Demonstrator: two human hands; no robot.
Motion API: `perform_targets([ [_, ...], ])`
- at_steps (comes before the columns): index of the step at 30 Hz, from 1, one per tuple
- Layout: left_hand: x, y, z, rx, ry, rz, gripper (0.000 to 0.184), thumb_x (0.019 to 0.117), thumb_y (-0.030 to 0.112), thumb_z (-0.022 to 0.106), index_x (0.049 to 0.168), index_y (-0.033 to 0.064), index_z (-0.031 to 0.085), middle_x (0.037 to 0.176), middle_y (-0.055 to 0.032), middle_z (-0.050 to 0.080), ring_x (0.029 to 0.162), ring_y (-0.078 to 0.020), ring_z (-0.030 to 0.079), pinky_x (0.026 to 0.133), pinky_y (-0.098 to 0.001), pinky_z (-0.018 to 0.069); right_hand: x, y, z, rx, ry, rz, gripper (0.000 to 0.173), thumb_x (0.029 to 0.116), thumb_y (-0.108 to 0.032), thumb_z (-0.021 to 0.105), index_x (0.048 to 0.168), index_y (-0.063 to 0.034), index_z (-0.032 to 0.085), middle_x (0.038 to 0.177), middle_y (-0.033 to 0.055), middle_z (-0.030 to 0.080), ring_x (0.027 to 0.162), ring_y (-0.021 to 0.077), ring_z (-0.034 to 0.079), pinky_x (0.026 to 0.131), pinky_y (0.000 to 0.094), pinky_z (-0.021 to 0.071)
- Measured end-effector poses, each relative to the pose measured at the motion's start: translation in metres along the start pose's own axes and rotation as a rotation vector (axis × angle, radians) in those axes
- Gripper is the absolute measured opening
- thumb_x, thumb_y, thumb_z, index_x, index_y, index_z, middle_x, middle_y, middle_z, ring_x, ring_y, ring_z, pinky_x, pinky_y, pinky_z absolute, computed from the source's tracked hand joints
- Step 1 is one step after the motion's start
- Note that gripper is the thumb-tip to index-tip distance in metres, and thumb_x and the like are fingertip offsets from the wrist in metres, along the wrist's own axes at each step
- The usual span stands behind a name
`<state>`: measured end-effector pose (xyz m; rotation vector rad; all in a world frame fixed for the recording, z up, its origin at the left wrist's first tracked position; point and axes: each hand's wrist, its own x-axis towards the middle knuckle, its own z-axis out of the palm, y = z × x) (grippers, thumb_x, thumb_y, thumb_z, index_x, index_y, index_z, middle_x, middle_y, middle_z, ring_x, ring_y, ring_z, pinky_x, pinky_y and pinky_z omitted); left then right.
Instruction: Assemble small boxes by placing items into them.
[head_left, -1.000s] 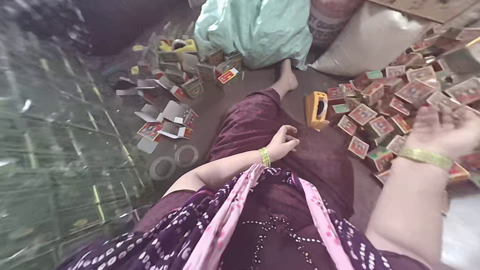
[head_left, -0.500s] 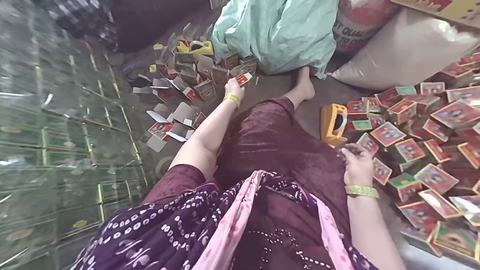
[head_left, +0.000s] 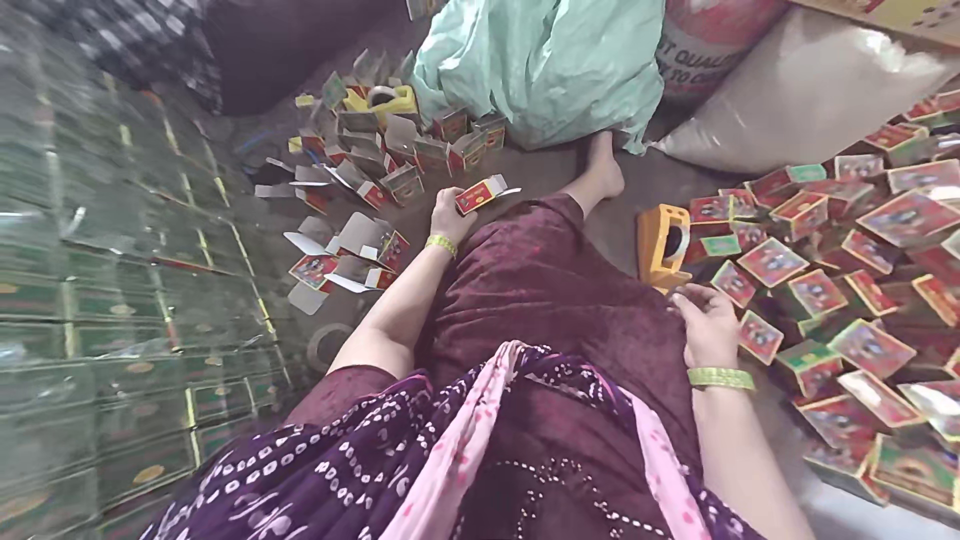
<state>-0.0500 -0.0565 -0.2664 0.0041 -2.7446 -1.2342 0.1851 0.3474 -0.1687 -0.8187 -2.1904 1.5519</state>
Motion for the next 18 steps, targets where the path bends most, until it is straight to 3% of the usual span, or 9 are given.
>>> perform_targets([
  [4, -0.046, 0.04, -0.02, -0.335, 0.271, 0.333, 0.055, 0.0737, 0.009, 0.084, 0.12, -0.0045, 0.057, 0.127, -0.0231, 0.058, 0.112, -0.027, 0.064, 0.088, -0.0375, 0.0599, -0.03, -0.01, 0.006, -0.153, -0.179, -0.391, 0.027, 0.0921, -0.013, 0.069, 0.115, 0.0015, 0.066, 0.107, 0.0101, 0.07, 0.092, 0.0109, 0.069, 0.081, 0.0284, 0.06],
  [6, -0.07, 0.076, -0.034, -0.458, 0.303, 0.533, 0.057, 0.0719, 0.006, 0.086, 0.118, 0.0023, 0.052, 0.129, -0.0199, 0.055, 0.116, -0.0274, 0.063, 0.089, -0.0392, 0.0609, -0.056, -0.029, 0.019, -0.122, -0.361, -0.523, 0.03, 0.0949, -0.017, 0.071, 0.118, 0.0013, 0.066, 0.115, 0.011, 0.071, 0.098, 0.0136, 0.071, 0.085, 0.0305, 0.0616],
  [8, -0.092, 0.114, -0.04, -0.49, 0.344, 0.735, 0.057, 0.0741, 0.015, 0.091, 0.116, 0.0095, 0.053, 0.126, -0.0155, 0.056, 0.118, -0.0269, 0.059, 0.096, -0.041, 0.0568, -0.085, -0.049, 0.036, 0.016, -0.532, -0.562, 0.054, 0.0929, -0.02, 0.075, 0.135, 0.0063, 0.054, 0.135, 0.0183, 0.063, 0.115, 0.0229, 0.068, 0.094, 0.0371, 0.0618],
  [10, -0.12, 0.15, -0.033, -0.496, 0.358, 0.86, 0.053, 0.0774, 0.024, 0.09, 0.115, 0.014, 0.053, 0.124, -0.0109, 0.057, 0.118, -0.0245, 0.059, 0.099, -0.0408, 0.0537, -0.111, -0.067, 0.047, 0.175, -0.611, -0.555, 0.089, 0.0869, -0.028, 0.082, 0.149, 0.0099, 0.031, 0.149, 0.0239, 0.049, 0.133, 0.0296, 0.057, 0.106, 0.0437, 0.0557],
  [12, -0.154, 0.175, -0.019, -0.521, 0.245, 0.938, 0.045, 0.0804, 0.024, 0.087, 0.11, 0.0138, 0.055, 0.125, -0.0099, 0.059, 0.12, -0.0238, 0.059, 0.102, -0.0418, 0.0526, -0.131, -0.08, 0.047, 0.29, -0.492, -0.527, 0.09, 0.0808, -0.032, 0.088, 0.143, 0.0077, 0.036, 0.136, 0.0165, 0.059, 0.126, 0.0216, 0.061, 0.108, 0.0407, 0.0545],
  [13, -0.171, 0.185, -0.012, -0.519, 0.153, 0.981, 0.037, 0.0839, 0.023, 0.083, 0.106, 0.0129, 0.056, 0.125, -0.0105, 0.06, 0.122, -0.0242, 0.058, 0.104, -0.0426, 0.0511, -0.138, -0.087, 0.044, 0.347, -0.351, -0.477, 0.076, 0.0771, -0.028, 0.091, 0.132, 0.0074, 0.051, 0.121, 0.0125, 0.069, 0.113, 0.0177, 0.069, 0.101, 0.0382, 0.0588],
  [15, -0.2, 0.2, 0.0, -0.467, -0.016, 1.057, 0.024, 0.0869, 0.022, 0.081, 0.096, 0.0107, 0.062, 0.124, -0.0128, 0.062, 0.121, -0.0251, 0.059, 0.104, -0.0428, 0.0511, -0.137, -0.094, 0.032, 0.447, -0.102, -0.364, 0.049, 0.0792, -0.012, 0.087, 0.119, 0.0023, 0.063, 0.101, 0.009, 0.074, 0.092, 0.0176, 0.073, 0.084, 0.0388, 0.0644],
  [17, -0.22, 0.21, 0.009, -0.488, -0.16, 1.055, 0.03, 0.0822, 0.021, 0.084, 0.103, 0.0085, 0.067, 0.126, -0.0154, 0.062, 0.122, -0.0265, 0.059, 0.105, -0.0422, 0.0514, -0.13, -0.088, 0.006, 0.457, -0.012, -0.333, 0.048, 0.0829, -0.006, 0.082, 0.125, -0.0035, 0.059, 0.107, 0.0069, 0.072, 0.097, 0.0177, 0.072, 0.086, 0.0398, 0.0634],
  [18, -0.227, 0.213, 0.012, -0.544, -0.219, 1.009, 0.045, 0.077, 0.022, 0.088, 0.112, 0.0077, 0.063, 0.127, -0.0162, 0.061, 0.124, -0.0287, 0.057, 0.106, -0.0448, 0.0501, -0.129, -0.081, -0.009, 0.426, -0.031, -0.345, 0.053, 0.0834, -0.006, 0.081, 0.13, -0.0049, 0.056, 0.112, 0.0067, 0.071, 0.101, 0.0173, 0.071, 0.089, 0.0395, 0.0628],
])
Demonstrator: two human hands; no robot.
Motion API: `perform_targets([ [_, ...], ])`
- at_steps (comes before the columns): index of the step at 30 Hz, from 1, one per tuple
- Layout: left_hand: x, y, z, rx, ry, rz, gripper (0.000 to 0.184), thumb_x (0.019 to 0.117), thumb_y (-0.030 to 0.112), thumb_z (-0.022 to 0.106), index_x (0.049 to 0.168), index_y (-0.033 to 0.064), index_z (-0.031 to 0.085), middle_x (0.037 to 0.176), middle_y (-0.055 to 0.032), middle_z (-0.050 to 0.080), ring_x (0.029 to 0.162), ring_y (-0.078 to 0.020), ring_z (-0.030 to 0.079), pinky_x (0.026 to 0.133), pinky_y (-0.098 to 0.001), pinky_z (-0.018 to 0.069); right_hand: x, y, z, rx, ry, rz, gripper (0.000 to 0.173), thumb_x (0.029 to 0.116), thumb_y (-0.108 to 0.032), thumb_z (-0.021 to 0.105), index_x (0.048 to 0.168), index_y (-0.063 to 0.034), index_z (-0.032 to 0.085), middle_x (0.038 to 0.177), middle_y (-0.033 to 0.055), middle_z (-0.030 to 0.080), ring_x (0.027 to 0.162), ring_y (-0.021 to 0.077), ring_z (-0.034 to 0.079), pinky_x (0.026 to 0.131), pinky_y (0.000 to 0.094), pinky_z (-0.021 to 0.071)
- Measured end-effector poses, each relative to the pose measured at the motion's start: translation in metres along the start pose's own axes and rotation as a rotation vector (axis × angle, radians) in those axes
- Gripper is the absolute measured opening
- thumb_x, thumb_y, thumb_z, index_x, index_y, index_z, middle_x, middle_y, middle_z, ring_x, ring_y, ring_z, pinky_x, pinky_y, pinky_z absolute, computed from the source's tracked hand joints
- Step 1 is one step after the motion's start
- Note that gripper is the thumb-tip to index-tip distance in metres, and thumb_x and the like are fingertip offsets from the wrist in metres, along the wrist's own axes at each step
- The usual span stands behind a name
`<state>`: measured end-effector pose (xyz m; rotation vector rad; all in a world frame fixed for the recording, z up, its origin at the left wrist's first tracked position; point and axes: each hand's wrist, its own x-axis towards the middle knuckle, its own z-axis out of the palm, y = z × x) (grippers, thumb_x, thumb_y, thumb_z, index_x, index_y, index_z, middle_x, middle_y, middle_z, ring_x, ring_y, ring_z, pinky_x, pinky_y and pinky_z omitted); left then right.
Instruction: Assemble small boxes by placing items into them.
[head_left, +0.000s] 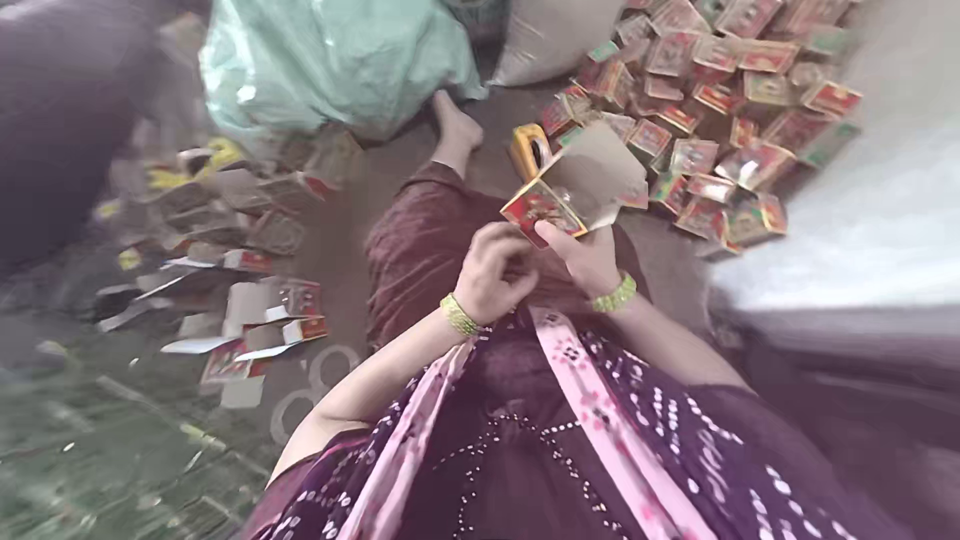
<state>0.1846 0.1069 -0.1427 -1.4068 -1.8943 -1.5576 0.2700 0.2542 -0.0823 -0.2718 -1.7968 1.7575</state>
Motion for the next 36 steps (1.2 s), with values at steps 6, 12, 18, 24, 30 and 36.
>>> perform_targets([
  [6, 0.001, 0.018, 0.02, -0.458, -0.517, -0.572, 0.1, 0.0613, 0.023, 0.097, 0.144, 0.0082, 0.043, 0.12, -0.0022, 0.069, 0.106, -0.0097, 0.069, 0.093, -0.0343, 0.061, -0.047, 0.005, -0.07, -0.339, -0.45, 0.083, 0.056, 0.0907, -0.031, 0.078, 0.133, -0.0011, 0.056, 0.107, 0.0061, 0.073, 0.096, 0.0094, 0.071, 0.088, 0.0324, 0.0622],
  [12, -0.024, -0.009, 0.028, -0.568, -0.596, -0.783, 0.081, 0.0646, 0.017, 0.096, 0.134, 0.0068, 0.056, 0.109, -0.0036, 0.075, 0.099, -0.0157, 0.073, 0.091, -0.0388, 0.0627, -0.084, 0.011, -0.165, -0.847, -0.012, 0.386, 0.042, 0.1038, -0.043, 0.056, 0.127, -0.0085, 0.064, 0.116, 0.01, 0.069, 0.1, 0.0204, 0.071, 0.086, 0.0448, 0.0615],
  [18, -0.023, -0.026, 0.033, -0.495, -0.452, -0.931, 0.098, 0.062, 0.006, 0.095, 0.145, 0.0083, 0.043, 0.121, -0.0047, 0.07, 0.109, -0.0133, 0.07, 0.097, -0.0353, 0.0596, -0.126, 0.067, -0.306, -1.468, 0.202, 1.192, 0.036, 0.0932, -0.022, 0.069, 0.115, 0.0062, 0.067, 0.119, 0.0325, 0.066, 0.111, 0.0513, 0.064, 0.087, 0.0716, 0.0507],
  [24, -0.027, -0.021, 0.034, -0.371, -0.598, -0.79, 0.106, 0.061, 0.018, 0.098, 0.149, 0.0075, 0.039, 0.127, -0.0079, 0.066, 0.113, -0.0128, 0.067, 0.1, -0.0363, 0.0564, -0.153, 0.093, -0.329, -1.413, 0.271, 1.062, 0.048, 0.0932, -0.013, 0.071, 0.137, 0.0025, 0.058, 0.142, 0.0373, 0.049, 0.119, 0.0564, 0.058, 0.093, 0.0704, 0.0502],
  [30, -0.027, -0.018, 0.033, -0.371, -0.577, -0.648, 0.091, 0.0644, 0.018, 0.097, 0.14, 0.001, 0.048, 0.12, -0.0092, 0.07, 0.11, -0.0121, 0.068, 0.1, -0.0354, 0.0565, -0.097, 0.042, -0.253, -1.202, 0.194, 0.615, 0.037, 0.1027, -0.022, 0.059, 0.13, 0.0034, 0.06, 0.115, 0.0303, 0.067, 0.107, 0.0453, 0.067, 0.094, 0.0644, 0.0508],
  [36, -0.03, -0.019, 0.032, -0.341, -0.564, -0.57, 0.087, 0.0689, 0.019, 0.095, 0.14, -0.0031, 0.049, 0.118, -0.0137, 0.071, 0.109, -0.016, 0.069, 0.1, -0.0375, 0.0563, -0.058, -0.014, -0.116, -0.548, -0.078, -0.14, 0.029, 0.0948, -0.015, 0.073, 0.12, -0.0023, 0.068, 0.11, 0.0081, 0.072, 0.089, 0.0122, 0.071, 0.077, 0.0316, 0.0632],
])
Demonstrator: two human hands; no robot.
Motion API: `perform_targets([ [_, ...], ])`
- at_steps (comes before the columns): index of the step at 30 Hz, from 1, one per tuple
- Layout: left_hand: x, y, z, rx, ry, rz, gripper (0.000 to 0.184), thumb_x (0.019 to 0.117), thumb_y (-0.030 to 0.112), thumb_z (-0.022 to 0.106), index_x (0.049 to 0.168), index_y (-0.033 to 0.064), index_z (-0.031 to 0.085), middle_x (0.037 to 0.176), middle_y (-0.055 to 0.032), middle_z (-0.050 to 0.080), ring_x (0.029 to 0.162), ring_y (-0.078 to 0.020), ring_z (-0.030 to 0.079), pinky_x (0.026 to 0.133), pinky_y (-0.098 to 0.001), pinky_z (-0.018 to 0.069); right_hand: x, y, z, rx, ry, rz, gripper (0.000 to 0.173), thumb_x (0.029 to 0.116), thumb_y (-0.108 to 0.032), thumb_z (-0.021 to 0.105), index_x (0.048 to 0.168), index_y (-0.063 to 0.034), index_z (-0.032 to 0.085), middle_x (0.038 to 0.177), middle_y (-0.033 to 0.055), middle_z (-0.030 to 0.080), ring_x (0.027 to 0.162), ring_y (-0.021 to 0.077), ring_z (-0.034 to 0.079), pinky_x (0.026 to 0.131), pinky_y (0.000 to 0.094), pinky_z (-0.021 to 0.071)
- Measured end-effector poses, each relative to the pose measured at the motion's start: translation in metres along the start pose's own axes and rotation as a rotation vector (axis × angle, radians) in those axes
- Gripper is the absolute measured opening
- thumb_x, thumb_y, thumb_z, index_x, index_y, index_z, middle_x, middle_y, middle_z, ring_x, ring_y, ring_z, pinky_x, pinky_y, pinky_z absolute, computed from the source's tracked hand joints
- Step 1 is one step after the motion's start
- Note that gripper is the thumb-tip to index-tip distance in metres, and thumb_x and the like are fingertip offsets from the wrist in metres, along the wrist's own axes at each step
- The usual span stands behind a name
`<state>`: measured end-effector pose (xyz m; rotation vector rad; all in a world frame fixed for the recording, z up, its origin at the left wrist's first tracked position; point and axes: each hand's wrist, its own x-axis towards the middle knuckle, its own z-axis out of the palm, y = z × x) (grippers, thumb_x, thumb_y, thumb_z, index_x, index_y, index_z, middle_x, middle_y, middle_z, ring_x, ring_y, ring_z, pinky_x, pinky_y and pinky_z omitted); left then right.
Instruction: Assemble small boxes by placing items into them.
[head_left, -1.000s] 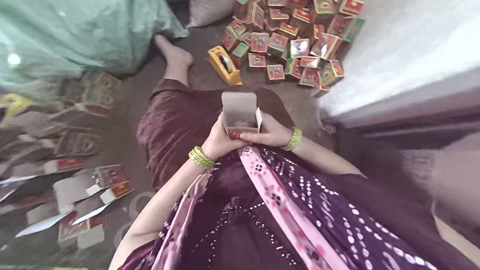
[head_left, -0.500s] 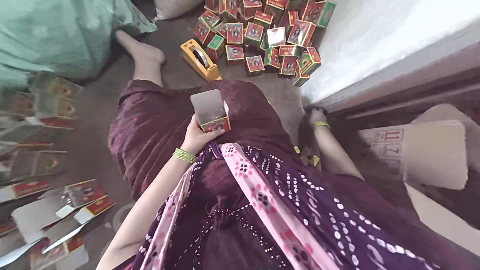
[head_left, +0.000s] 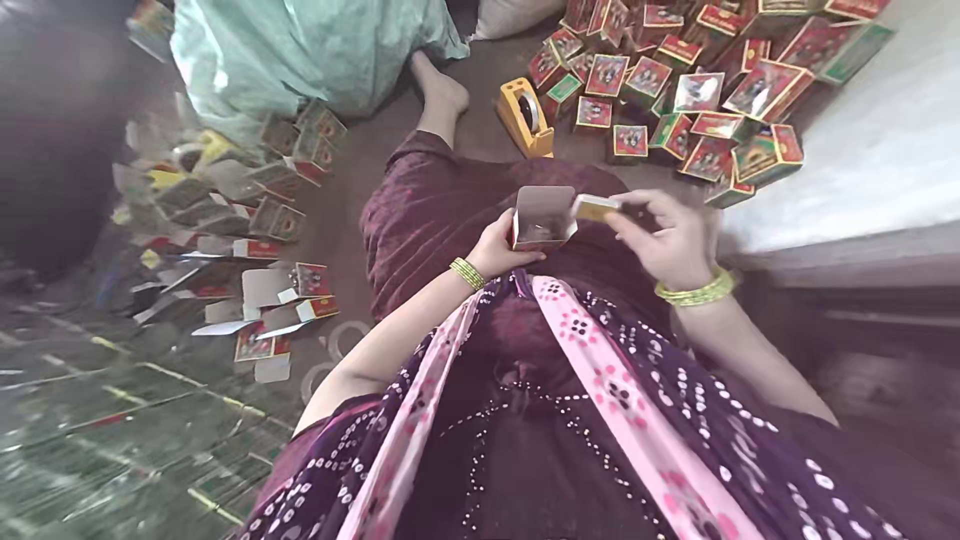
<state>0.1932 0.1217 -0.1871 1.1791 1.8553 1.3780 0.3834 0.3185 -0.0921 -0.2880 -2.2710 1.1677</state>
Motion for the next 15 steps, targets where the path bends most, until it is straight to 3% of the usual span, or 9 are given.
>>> perform_targets([
  [3, -0.001, 0.003, -0.003, 0.015, -0.012, -0.043, 0.086, 0.0689, 0.019, 0.094, 0.139, -0.0023, 0.049, 0.117, -0.0139, 0.071, 0.108, -0.0168, 0.07, 0.099, -0.0393, 0.0568, 0.013, -0.015, 0.039, -0.179, -0.131, -0.208, 0.032, 0.0953, -0.02, 0.071, 0.123, -0.0037, 0.066, 0.102, 0.0067, 0.072, 0.094, 0.0168, 0.066, 0.086, 0.0359, 0.0569],
  [5, -0.002, 0.009, -0.006, 0.042, -0.018, -0.07, 0.08, 0.0694, 0.018, 0.092, 0.135, -0.0015, 0.052, 0.113, -0.0125, 0.072, 0.105, -0.0165, 0.07, 0.096, -0.04, 0.0575, 0.017, -0.014, 0.061, -0.305, -0.158, -0.281, 0.024, 0.0967, -0.023, 0.068, 0.116, -0.0081, 0.073, 0.098, 0.0044, 0.073, 0.091, 0.0195, 0.065, 0.084, 0.0368, 0.0538],
  [11, 0.002, 0.012, -0.009, 0.181, -0.038, -0.081, 0.07, 0.0767, 0.026, 0.089, 0.132, -0.0005, 0.054, 0.105, -0.0117, 0.071, 0.096, -0.0186, 0.07, 0.091, -0.0432, 0.0582, 0.02, -0.038, 0.072, -0.309, -0.176, -0.002, 0.018, 0.0899, -0.032, 0.072, 0.1, -0.0181, 0.079, 0.088, -0.0054, 0.073, 0.086, 0.0103, 0.065, 0.079, 0.0327, 0.0528],
  [15, 0.005, 0.011, -0.007, 0.259, -0.072, -0.034, 0.07, 0.0808, 0.035, 0.085, 0.133, -0.0004, 0.055, 0.108, -0.0132, 0.071, 0.101, -0.022, 0.07, 0.095, -0.0462, 0.0561, 0.026, -0.041, 0.077, -0.333, -0.249, 0.102, 0.021, 0.0934, -0.028, 0.07, 0.108, -0.0144, 0.078, 0.093, -0.0008, 0.075, 0.088, 0.013, 0.07, 0.083, 0.0384, 0.0577],
])
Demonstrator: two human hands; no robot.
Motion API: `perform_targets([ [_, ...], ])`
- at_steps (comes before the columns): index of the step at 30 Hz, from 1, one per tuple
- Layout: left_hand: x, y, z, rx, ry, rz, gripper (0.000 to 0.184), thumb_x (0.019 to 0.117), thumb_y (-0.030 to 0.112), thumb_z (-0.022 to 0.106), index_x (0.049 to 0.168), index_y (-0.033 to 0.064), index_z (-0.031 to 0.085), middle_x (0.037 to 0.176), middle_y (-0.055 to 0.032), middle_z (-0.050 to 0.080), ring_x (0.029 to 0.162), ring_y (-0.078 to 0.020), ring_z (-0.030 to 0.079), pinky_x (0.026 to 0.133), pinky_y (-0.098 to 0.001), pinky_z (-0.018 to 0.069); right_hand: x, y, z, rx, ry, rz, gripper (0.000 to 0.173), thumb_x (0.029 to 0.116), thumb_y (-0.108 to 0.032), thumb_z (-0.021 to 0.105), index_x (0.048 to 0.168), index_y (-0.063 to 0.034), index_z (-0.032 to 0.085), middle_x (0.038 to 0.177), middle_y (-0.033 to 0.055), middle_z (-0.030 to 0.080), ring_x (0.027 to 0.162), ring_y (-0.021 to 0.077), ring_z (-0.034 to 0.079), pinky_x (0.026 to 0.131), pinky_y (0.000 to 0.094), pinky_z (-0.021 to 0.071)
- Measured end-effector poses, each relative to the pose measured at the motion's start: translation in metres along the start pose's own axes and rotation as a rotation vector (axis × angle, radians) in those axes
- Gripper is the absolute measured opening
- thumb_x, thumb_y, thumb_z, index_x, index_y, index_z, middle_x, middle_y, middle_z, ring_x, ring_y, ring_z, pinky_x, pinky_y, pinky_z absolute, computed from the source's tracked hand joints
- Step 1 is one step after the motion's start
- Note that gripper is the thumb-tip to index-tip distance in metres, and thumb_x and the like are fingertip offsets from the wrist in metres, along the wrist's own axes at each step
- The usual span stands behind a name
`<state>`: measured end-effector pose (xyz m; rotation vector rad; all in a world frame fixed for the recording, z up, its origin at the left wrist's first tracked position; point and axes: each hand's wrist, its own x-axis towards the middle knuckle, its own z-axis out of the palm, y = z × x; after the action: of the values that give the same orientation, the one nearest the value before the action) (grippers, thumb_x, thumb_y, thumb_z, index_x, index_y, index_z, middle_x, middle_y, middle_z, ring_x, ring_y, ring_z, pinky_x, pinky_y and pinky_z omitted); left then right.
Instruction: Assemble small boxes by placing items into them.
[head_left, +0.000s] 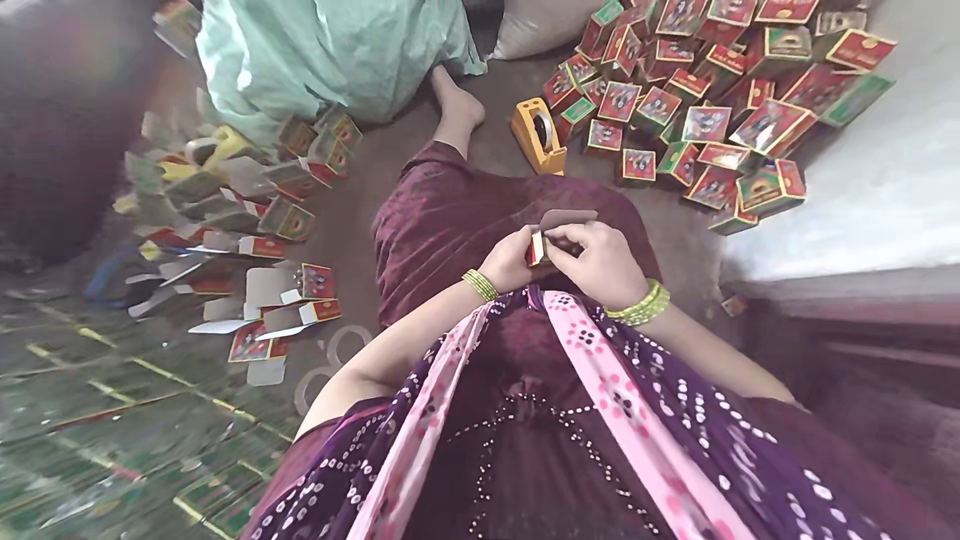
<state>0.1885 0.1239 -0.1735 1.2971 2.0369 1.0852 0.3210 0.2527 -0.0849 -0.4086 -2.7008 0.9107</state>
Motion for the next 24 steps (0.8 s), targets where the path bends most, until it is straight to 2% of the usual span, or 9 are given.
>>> perform_targets([
  [2, 0.001, 0.0, -0.001, 0.006, -0.017, -0.029, 0.073, 0.0806, 0.037, 0.085, 0.135, 0.0004, 0.054, 0.11, -0.0132, 0.071, 0.104, -0.0223, 0.069, 0.097, -0.0467, 0.0551, 0.001, 0.001, 0.009, -0.051, 0.032, -0.04, 0.02, 0.096, -0.026, 0.068, 0.109, -0.0119, 0.073, 0.094, 0.0011, 0.074, 0.088, 0.0158, 0.07, 0.083, 0.0395, 0.0585],
  [5, -0.002, -0.005, -0.001, -0.045, -0.017, -0.037, 0.071, 0.0776, 0.025, 0.087, 0.134, -0.0022, 0.053, 0.11, -0.0141, 0.07, 0.103, -0.0224, 0.069, 0.097, -0.046, 0.0549, -0.002, 0.009, 0.026, -0.165, 0.071, -0.341, 0.022, 0.1003, -0.022, 0.06, 0.099, -0.0079, 0.077, 0.092, 0.0046, 0.074, 0.09, 0.0227, 0.067, 0.084, 0.0418, 0.0532],
  [12, 0.0, -0.009, 0.003, -0.058, -0.088, -0.129, 0.068, 0.0815, 0.011, 0.079, 0.14, 0.0008, 0.046, 0.112, -0.0173, 0.069, 0.104, -0.0266, 0.069, 0.095, -0.0495, 0.0554, 0.002, 0.013, 0.027, -0.389, -0.232, -0.397, 0.053, 0.1038, -0.053, 0.047, 0.084, -0.0123, 0.074, 0.108, 0.0119, 0.066, 0.108, 0.0333, 0.059, 0.09, 0.0556, 0.0461],
  [14, -0.001, -0.007, 0.002, -0.07, -0.029, -0.114, 0.076, 0.0811, 0.014, 0.08, 0.145, 0.001, 0.041, 0.113, -0.0181, 0.069, 0.105, -0.0281, 0.069, 0.096, -0.0514, 0.0551, 0.001, 0.014, 0.021, -0.355, -0.14, -0.391, 0.052, 0.1021, -0.057, 0.05, 0.091, -0.0136, 0.075, 0.12, 0.0133, 0.066, 0.118, 0.035, 0.058, 0.1, 0.0599, 0.0432],
  [16, -0.006, -0.004, 0.001, -0.111, 0.116, -0.041, 0.091, 0.0798, 0.025, 0.084, 0.15, 0.0005, 0.032, 0.116, -0.0164, 0.07, 0.105, -0.0244, 0.07, 0.095, -0.0494, 0.0566, -0.002, 0.021, 0.017, -0.119, 0.127, -0.373, 0.036, 0.1023, -0.042, 0.058, 0.101, -0.0103, 0.076, 0.123, 0.0144, 0.066, 0.124, 0.0337, 0.056, 0.107, 0.057, 0.0422],
  [18, -0.007, -0.01, 0.006, -0.191, 0.289, 0.139, 0.098, 0.0828, 0.032, 0.084, 0.152, -0.0012, 0.023, 0.125, -0.0149, 0.065, 0.11, -0.0175, 0.068, 0.097, -0.0423, 0.0575, 0.0, 0.028, 0.011, 0.244, 0.308, -0.194, 0.026, 0.1035, -0.023, 0.054, 0.114, -0.0038, 0.068, 0.121, 0.0115, 0.064, 0.119, 0.0222, 0.057, 0.103, 0.0432, 0.0465],
  [20, -0.008, -0.016, 0.01, -0.31, 0.339, 0.275, 0.098, 0.0856, 0.026, 0.082, 0.153, 0.0001, 0.016, 0.131, -0.0167, 0.061, 0.113, -0.0164, 0.067, 0.099, -0.0396, 0.0577, 0.005, 0.03, 0.005, 0.62, 0.278, 0.144, 0.028, 0.1012, -0.021, 0.057, 0.127, -0.0092, 0.057, 0.117, 0.0046, 0.062, 0.102, 0.0111, 0.062, 0.086, 0.0306, 0.0537],
  [22, -0.009, -0.014, 0.01, -0.38, 0.311, 0.34, 0.086, 0.0862, 0.021, 0.082, 0.151, 0.0032, 0.03, 0.13, -0.0155, 0.064, 0.112, -0.0179, 0.068, 0.098, -0.0409, 0.0587, 0.011, 0.033, 0.003, 0.94, 0.106, 0.384, 0.031, 0.1009, -0.017, 0.063, 0.129, -0.0135, 0.052, 0.109, 0.0021, 0.063, 0.087, 0.0109, 0.063, 0.076, 0.0296, 0.056],
  [24, -0.01, -0.013, 0.009, -0.423, 0.269, 0.401, 0.065, 0.086, 0.018, 0.082, 0.138, 0.0012, 0.047, 0.125, -0.0146, 0.062, 0.109, -0.0194, 0.067, 0.096, -0.0415, 0.0588, 0.013, 0.036, 0.009, 1.16, -0.092, 0.504, 0.033, 0.1012, -0.017, 0.063, 0.131, -0.0094, 0.053, 0.104, 0.0097, 0.069, 0.087, 0.0191, 0.07, 0.078, 0.0371, 0.0612],
])
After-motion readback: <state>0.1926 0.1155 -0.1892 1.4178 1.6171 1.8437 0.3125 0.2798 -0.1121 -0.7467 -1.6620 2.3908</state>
